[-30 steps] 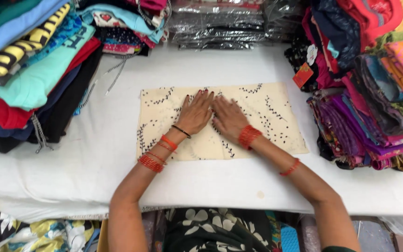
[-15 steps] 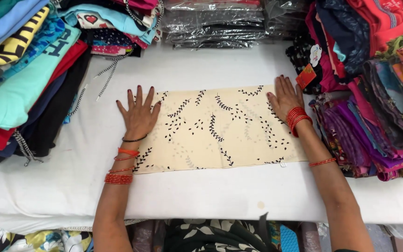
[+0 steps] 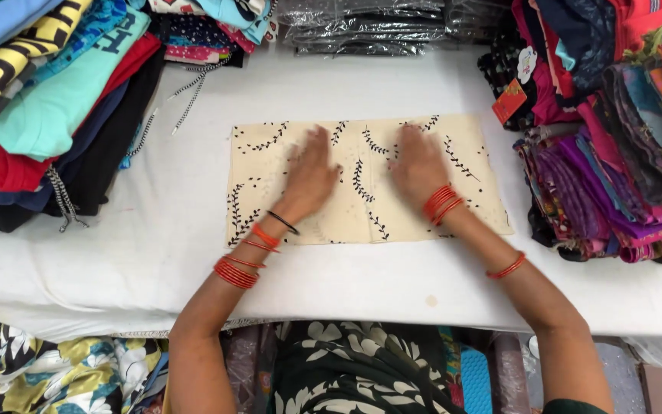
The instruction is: The person folds several patterned scarves by hand on a white table. They smooth each scarf, fold it into a neat rectangle, and place it on a growing stack. The person handles a blue-and-yellow scarf, an orange paisley scarf, and a cream scarf with black patterns.
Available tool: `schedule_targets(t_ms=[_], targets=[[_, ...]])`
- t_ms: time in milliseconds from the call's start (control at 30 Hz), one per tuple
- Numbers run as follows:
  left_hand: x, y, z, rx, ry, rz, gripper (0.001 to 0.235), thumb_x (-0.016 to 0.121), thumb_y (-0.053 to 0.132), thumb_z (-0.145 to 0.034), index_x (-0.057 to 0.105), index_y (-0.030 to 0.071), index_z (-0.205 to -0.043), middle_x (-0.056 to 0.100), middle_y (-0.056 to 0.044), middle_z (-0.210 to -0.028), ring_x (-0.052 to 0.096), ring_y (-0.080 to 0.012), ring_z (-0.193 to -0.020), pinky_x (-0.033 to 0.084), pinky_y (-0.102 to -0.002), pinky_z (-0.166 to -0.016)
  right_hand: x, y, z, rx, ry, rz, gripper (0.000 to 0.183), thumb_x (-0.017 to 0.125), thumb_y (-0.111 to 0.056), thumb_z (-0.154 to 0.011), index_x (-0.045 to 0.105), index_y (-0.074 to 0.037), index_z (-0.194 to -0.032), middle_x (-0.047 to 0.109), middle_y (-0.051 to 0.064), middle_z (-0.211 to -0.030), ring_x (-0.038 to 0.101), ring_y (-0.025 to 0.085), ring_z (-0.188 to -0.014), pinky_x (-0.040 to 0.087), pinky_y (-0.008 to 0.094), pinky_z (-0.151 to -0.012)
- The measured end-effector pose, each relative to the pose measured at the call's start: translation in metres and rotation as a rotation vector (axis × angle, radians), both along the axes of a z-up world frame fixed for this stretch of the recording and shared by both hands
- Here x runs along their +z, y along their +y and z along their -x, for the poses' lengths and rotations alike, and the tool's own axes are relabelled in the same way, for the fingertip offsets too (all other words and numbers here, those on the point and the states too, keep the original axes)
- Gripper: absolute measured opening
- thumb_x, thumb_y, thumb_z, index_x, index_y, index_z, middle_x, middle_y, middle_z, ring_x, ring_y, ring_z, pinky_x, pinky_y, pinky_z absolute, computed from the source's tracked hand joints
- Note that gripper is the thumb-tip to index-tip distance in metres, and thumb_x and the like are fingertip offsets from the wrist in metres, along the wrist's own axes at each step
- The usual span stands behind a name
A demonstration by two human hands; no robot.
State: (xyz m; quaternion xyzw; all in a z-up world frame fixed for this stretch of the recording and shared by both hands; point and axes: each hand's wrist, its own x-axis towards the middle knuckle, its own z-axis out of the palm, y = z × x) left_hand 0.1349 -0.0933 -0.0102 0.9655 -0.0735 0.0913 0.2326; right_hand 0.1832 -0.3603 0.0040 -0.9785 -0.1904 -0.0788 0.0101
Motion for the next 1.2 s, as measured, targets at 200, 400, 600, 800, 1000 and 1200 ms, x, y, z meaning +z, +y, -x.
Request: schedule_targets(t_ms=[200,400,600,800,1000,1200], targets=[[-0.018,-0.023,0.045,-0.230,0.019,-0.169,0.075,0.041,0.037,-0.106,0.013,0.001,-0.166,0.013,-0.020,-0.174,0.010,-0.0353,-0.161,0.004,-0.063,-0.124,-0.012,0.027,0.054,0.371,0.155,0.000,0.074,0.025,-0.048,-0.107,0.013,0.000,-0.162,0.013,0.018,-0.170,0.009,0.029,-0.158,0.008,0.047,-0.126],[0.008,0.060,0.097,-0.036,0.212,-0.262,0.076,0.024,0.069,-0.100,0.017,0.029,-0.163,0.006,-0.017,-0.170,-0.001,-0.0400,-0.155,-0.009,-0.068,-0.116,-0.001,-0.064,0.039,0.117,0.305,0.066,0.076,0.017,-0.057,-0.103,0.002,-0.011,-0.162,0.001,0.009,-0.171,0.000,0.021,-0.157,-0.001,0.044,-0.125],[0.001,0.112,0.135,0.167,0.071,-0.213,0.071,0.034,0.061,-0.102,0.030,0.025,-0.162,0.019,-0.018,-0.169,0.012,-0.0414,-0.156,-0.002,-0.071,-0.117,-0.005,-0.143,0.030,-0.116,0.256,-0.048,0.079,0.016,-0.058,-0.101,0.005,-0.010,-0.163,0.003,0.012,-0.171,0.001,0.027,-0.157,0.000,0.050,-0.124],[0.051,0.099,0.113,0.224,0.222,-0.211,0.074,0.045,0.060,-0.095,0.039,0.018,-0.155,0.023,-0.020,-0.162,0.013,-0.0426,-0.150,-0.002,-0.077,-0.105,-0.012,-0.148,0.023,-0.135,0.212,-0.129,0.084,0.025,-0.062,-0.100,0.013,-0.009,-0.164,0.009,0.019,-0.170,0.006,0.034,-0.157,0.005,0.054,-0.124],[0.019,0.112,0.015,0.171,-0.095,-0.059,0.049,0.056,0.040,-0.102,0.061,0.005,-0.135,0.049,-0.023,-0.152,0.036,-0.0416,-0.146,0.023,-0.064,-0.115,-0.002,-0.126,-0.016,-0.013,-0.045,-0.110,0.069,0.036,-0.046,-0.106,0.030,-0.003,-0.160,0.030,0.024,-0.163,0.025,0.040,-0.153,0.019,0.054,-0.123],[-0.011,0.112,-0.059,0.145,-0.177,-0.032,0.045,0.062,0.018,-0.098,0.058,0.004,-0.140,0.053,-0.023,-0.148,0.043,-0.0408,-0.141,0.032,-0.060,-0.113,-0.002,-0.120,-0.081,0.041,-0.071,-0.139,0.059,0.054,-0.023,-0.101,0.039,-0.002,-0.154,0.045,0.023,-0.155,0.040,0.041,-0.144,0.035,0.053,-0.117]])
